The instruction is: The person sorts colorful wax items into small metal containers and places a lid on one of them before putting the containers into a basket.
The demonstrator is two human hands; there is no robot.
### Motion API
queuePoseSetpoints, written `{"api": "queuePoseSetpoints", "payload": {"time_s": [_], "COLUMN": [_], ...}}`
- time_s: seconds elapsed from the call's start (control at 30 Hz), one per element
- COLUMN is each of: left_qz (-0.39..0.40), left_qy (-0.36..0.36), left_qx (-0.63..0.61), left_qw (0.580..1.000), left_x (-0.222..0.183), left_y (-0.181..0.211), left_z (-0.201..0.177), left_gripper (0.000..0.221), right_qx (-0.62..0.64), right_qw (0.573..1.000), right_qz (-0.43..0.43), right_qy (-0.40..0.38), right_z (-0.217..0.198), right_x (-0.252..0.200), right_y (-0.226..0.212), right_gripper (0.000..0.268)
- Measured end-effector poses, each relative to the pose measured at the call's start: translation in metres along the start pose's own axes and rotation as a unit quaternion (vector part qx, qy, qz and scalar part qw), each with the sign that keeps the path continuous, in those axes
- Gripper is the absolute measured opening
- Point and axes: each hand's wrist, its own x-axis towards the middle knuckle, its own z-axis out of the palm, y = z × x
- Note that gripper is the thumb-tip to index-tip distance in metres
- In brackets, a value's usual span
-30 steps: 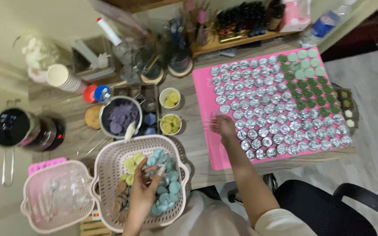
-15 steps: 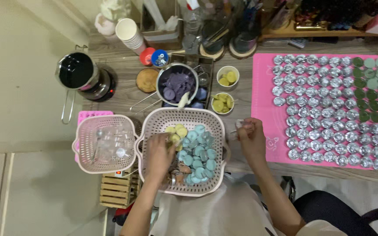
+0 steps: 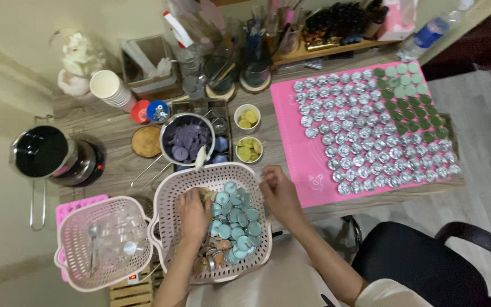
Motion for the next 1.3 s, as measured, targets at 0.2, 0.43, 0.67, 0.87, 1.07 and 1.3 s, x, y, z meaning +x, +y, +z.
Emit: {"api": "queuePoseSetpoints", "payload": {"time_s": [0.2,0.43,0.67,0.87,1.07,1.3], "left_qz": [-0.222,-0.279,-0.213,-0.110,-0.028,0.022], "left_qy": [-0.027,-0.066,-0.030,-0.014,0.029,0.141], "left_qx": [-0.457,-0.692,-0.635,-0.609,-0.420,-0.326], "left_qw": [0.861,0.663,0.742,0.785,0.906,0.934], "left_x": [0.001,-0.007,-0.024,-0.031,-0.037,-0.040], "left_y": [0.021,0.053,0.075,0.079,0.092,0.102], "left_z": [-0.031,-0.071,-0.079,-0.077,-0.083,-0.082], "left_gripper": [0.039,0.042,0.044,0.043,0.042,0.057], "right_qx": [-0.054,-0.085,-0.179,-0.176,-0.052,0.006], "right_qw": [0.998,0.990,0.947,0.946,0.966,0.980], "right_qz": [-0.038,-0.086,-0.260,-0.260,-0.202,-0.134], "right_qy": [-0.011,-0.068,-0.051,-0.075,-0.153,-0.149], "right_z": [0.012,0.024,0.039,0.042,0.031,0.029], "right_x": [-0.009,-0.010,-0.023,-0.030,-0.039,-0.053], "right_y": [-0.014,-0.048,-0.073,-0.081,-0.091,-0.095], "right_gripper": [0.019,0.021,0.021,0.019,0.020,0.023]}}
